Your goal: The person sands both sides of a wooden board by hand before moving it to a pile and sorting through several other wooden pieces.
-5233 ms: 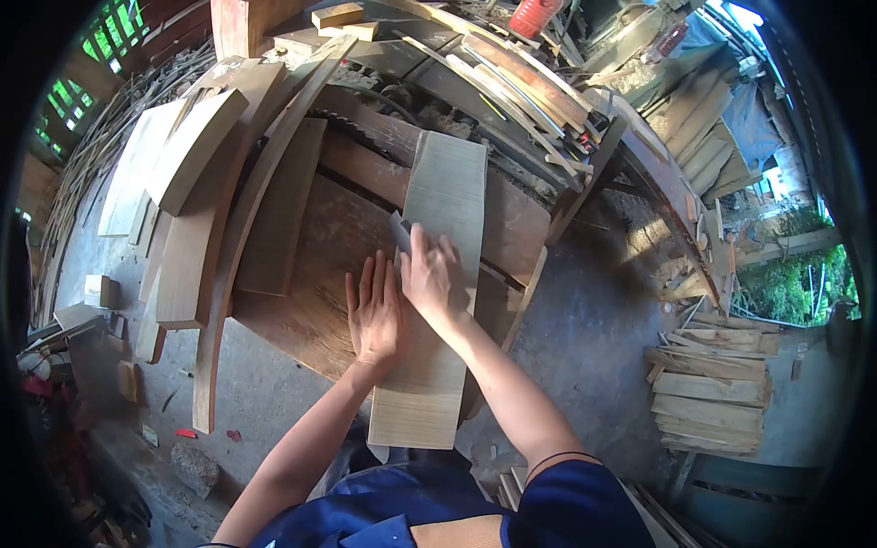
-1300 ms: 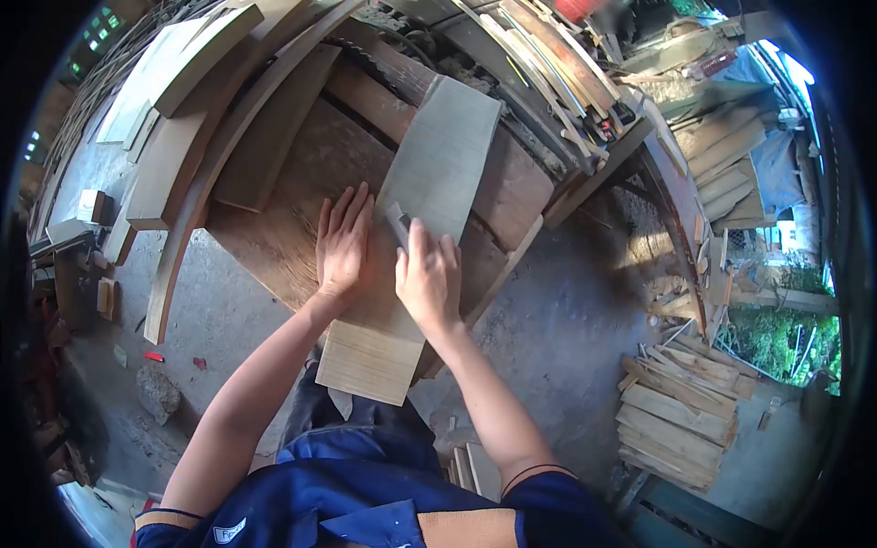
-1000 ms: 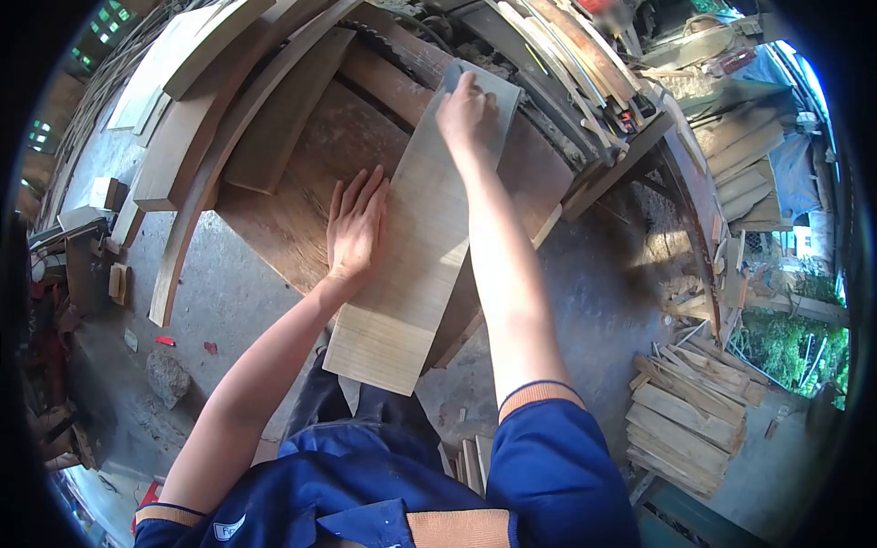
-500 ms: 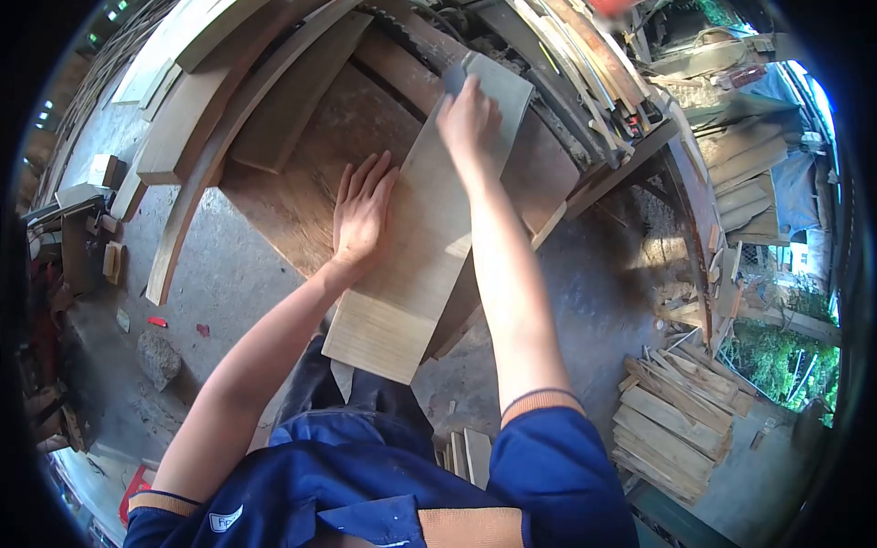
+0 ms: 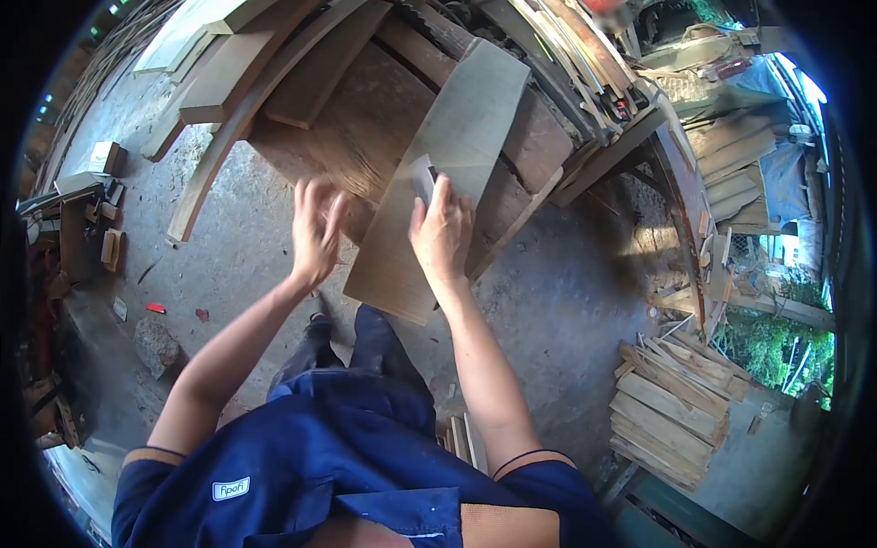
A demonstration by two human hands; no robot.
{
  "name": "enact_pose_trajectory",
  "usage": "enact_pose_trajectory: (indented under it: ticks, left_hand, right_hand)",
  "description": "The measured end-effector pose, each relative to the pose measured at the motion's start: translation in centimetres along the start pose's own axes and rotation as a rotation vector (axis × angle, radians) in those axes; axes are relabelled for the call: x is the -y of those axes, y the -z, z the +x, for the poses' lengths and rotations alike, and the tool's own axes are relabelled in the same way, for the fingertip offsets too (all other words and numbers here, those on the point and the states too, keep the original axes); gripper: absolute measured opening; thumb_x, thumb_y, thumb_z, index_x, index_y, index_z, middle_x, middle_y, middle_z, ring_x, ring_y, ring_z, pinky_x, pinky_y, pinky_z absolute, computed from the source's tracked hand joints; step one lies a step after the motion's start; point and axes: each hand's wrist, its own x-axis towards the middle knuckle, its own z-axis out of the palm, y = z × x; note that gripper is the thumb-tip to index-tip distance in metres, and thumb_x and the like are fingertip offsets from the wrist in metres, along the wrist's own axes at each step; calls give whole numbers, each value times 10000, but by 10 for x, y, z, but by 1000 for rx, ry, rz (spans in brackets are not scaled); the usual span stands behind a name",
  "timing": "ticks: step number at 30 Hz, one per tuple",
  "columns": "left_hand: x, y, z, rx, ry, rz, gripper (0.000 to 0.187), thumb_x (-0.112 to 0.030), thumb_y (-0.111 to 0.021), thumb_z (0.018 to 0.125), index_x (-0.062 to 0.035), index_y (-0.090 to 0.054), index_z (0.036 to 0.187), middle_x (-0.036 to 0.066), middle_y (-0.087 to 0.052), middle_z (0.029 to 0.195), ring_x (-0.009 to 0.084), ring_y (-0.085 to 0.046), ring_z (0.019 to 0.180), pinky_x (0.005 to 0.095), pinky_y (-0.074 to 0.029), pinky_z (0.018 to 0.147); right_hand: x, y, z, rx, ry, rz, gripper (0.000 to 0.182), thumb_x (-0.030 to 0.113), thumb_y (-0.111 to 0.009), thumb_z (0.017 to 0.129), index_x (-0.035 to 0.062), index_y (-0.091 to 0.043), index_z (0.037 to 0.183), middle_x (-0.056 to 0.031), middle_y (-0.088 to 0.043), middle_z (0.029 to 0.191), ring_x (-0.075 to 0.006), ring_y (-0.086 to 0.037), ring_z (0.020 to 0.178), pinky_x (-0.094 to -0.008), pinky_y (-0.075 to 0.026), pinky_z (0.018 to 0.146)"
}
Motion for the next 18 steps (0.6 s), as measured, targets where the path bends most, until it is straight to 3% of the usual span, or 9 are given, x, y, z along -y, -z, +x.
enact_pose_trajectory:
  ticks: [3, 5, 7, 9, 11, 13, 15, 16, 18]
  left_hand:
    - [34, 45, -56, 315, 228, 6, 365, -363, -549, 978, 0, -562, 1011, 158, -597, 858, 292, -610, 778, 422, -483, 724]
    - [29, 43, -69, 586, 470, -35, 405, -390, -518, 996, 11, -579, 998, 153, -645, 821, 270, -656, 773, 412, -505, 711]
    - [31, 34, -66, 864, 480, -170, 429, -395, -493, 1011, 26, -573, 1031, 169, -691, 851, 248, -699, 786, 379, -538, 718]
    - [23, 23, -77, 818, 572, -356, 449, -385, -418, 1046, 38, -560, 1100, 155, -684, 807, 221, -711, 719, 337, -544, 711]
    - [12, 28, -74, 765, 586, -316, 446, -376, -399, 1053, 45, -543, 1072, 165, -687, 795, 255, -726, 709, 351, -553, 705]
    - [16, 26, -79, 764, 585, -294, 451, -380, -375, 1058, 46, -524, 1075, 177, -689, 782, 269, -726, 689, 348, -567, 658]
    - [15, 24, -77, 763, 623, -366, 448, -384, -357, 1062, 38, -501, 1106, 183, -692, 785, 256, -725, 687, 344, -574, 602]
    - [17, 25, -75, 791, 605, -349, 439, -389, -354, 1062, 25, -493, 1108, 161, -682, 756, 239, -712, 647, 338, -577, 571]
    - [29, 22, -73, 838, 576, -367, 438, -393, -359, 1061, 22, -494, 1095, 142, -669, 726, 233, -702, 619, 331, -576, 570]
  right_hand:
    - [2, -1, -1, 2, 0, -51, 422, 145, -630, 878, -34, -461, 1221, -223, -658, 988, -411, -602, 877, -470, -452, 847]
    - [-4, -10, 6, 7, -17, -53, 436, 156, -630, 882, -39, -456, 1231, -242, -649, 984, -421, -610, 889, -487, -457, 849]
    - [-20, -30, 40, -102, 38, -41, 431, 153, -628, 887, -45, -457, 1230, -277, -641, 926, -438, -625, 864, -520, -472, 806]
    - [-29, -43, 98, -89, -79, -53, 297, 175, -634, 869, -12, -481, 1041, -250, -660, 803, -437, -649, 786, -527, -497, 736]
    - [-46, -67, 144, -142, -114, -106, 270, 193, -635, 858, 5, -492, 986, -244, -679, 855, -463, -643, 815, -545, -493, 766]
    - [-41, -69, 140, -113, -127, -169, 331, 197, -618, 868, -13, -515, 1102, -246, -677, 940, -450, -636, 875, -525, -480, 810]
    - [-27, -75, 81, -256, 27, -105, 469, 192, -603, 881, -32, -475, 1272, -249, -662, 1028, -422, -622, 932, -508, -463, 839]
    - [-10, -59, 39, -181, 51, -123, 558, 186, -602, 889, -41, -416, 1364, -254, -648, 1054, -414, -613, 943, -510, -449, 853]
    - [29, -27, -37, -70, 37, -84, 539, 216, -615, 895, -22, -428, 1340, -257, -650, 1020, -435, -614, 946, -529, -436, 880]
